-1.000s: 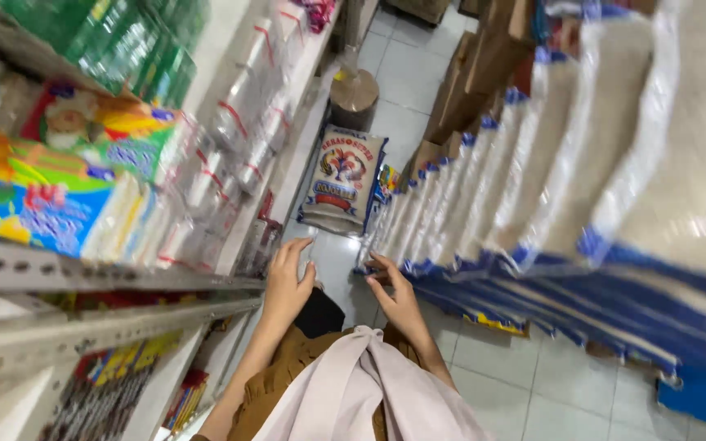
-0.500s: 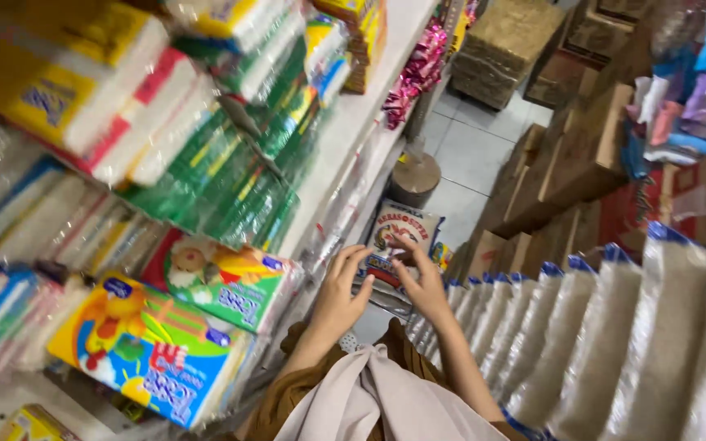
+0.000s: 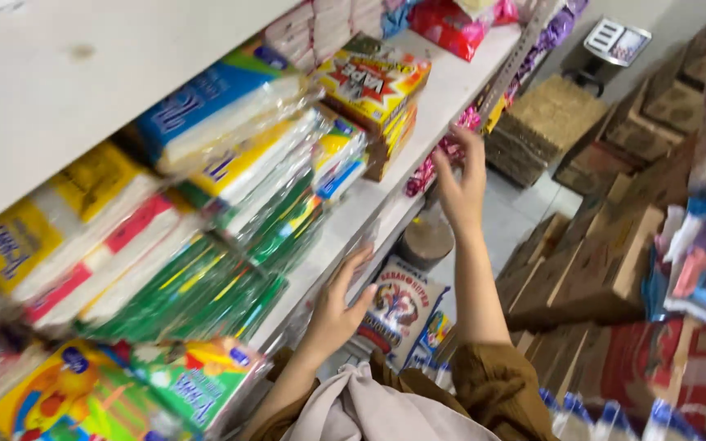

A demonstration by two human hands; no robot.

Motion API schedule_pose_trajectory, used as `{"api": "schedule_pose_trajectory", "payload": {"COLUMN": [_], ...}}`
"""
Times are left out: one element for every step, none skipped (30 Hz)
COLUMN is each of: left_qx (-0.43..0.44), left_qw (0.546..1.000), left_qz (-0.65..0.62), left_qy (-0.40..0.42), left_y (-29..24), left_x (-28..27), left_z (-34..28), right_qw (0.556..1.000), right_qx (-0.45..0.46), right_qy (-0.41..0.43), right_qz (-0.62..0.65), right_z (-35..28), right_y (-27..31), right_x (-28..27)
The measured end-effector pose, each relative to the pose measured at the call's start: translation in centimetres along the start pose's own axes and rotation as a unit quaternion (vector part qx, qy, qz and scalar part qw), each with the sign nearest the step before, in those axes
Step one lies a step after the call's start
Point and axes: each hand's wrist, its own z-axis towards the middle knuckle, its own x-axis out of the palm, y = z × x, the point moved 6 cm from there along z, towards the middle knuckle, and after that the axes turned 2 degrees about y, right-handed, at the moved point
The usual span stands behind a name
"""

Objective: The person picks up a box of mosquito coils from a shelf, inspects it, and places it on a cardboard box before moving other boxes between different shelves.

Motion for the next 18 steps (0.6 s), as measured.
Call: {"api": "schedule_pose_trajectory", "payload": {"left_qx": [-0.015,0.005,0.024,0.042,0.075,0.1,0.124,0.11,0.095,0.082,0.078,0.069,0.06,0.071,0.083,0.095,0.103,0.115], "left_qw": [0.999,0.997,0.995,0.992,0.994,0.991,0.983,0.986,0.987,0.988,0.987,0.986,0.984,0.983,0.982,0.98,0.979,0.978], "left_qz": [-0.052,-0.074,-0.096,-0.116,-0.058,0.002,0.063,0.039,0.014,-0.01,-0.025,-0.041,-0.057,-0.038,-0.018,0.0,-0.02,-0.039], "left_qy": [0.007,0.0,-0.007,-0.018,-0.054,-0.088,-0.12,-0.123,-0.126,-0.127,-0.138,-0.148,-0.158,-0.165,-0.172,-0.178,-0.175,-0.172], "left_y": [0.3,0.3,0.3,0.4,0.3,0.2,0.0,0.3,0.5,0.6,0.6,0.7,0.9,0.7,0.6,0.5,0.6,0.6], "left_x": [0.9,1.8,2.6,3.1,3.1,3.1,3.0,3.1,3.1,3.2,3.2,3.4,3.5,3.6,3.7,4.0,4.5,4.8], "left_z": [1.6,3.5,5.9,8.1,10.6,12.5,13.4,14.3,15.3,16.1,16.7,16.7,16.6,16.4,16.0,15.6,15.3,15.3], "right_qw": [0.999,0.998,0.998,0.997,0.994,0.992,0.987,0.978,0.98,0.98,0.98,0.991,0.997,0.998,0.995,0.988,0.978,0.962], "right_qx": [-0.01,-0.02,-0.033,-0.045,-0.058,-0.029,-0.002,0.021,-0.006,-0.033,-0.06,-0.02,0.02,0.061,0.089,0.116,0.143,0.175], "right_qy": [-0.028,-0.057,-0.057,-0.055,-0.053,-0.03,-0.006,0.009,-0.001,-0.012,-0.024,-0.015,-0.006,0.003,0.004,0.003,0.003,0.0], "right_qz": [0.014,0.028,-0.007,-0.039,-0.07,-0.116,-0.161,-0.208,-0.201,-0.194,-0.187,-0.128,-0.069,-0.009,0.045,0.097,0.149,0.208], "right_z": [3.2,6.2,8.8,11.0,12.3,12.5,12.6,13.3,13.3,12.8,12.3,11.9,11.6,10.9,10.1,9.3,8.3,7.3], "right_y": [-1.0,-2.0,-2.8,-3.4,-3.8,-4.6,-5.3,-5.8,-5.7,-5.5,-5.2,-5.8,-6.5,-7.1,-7.7,-8.3,-8.8,-9.1], "right_x": [0.6,1.5,2.6,4.1,5.1,5.9,6.4,6.6,6.4,5.8,5.3,4.8,4.2,3.8,3.3,2.4,1.5,0.6]}}
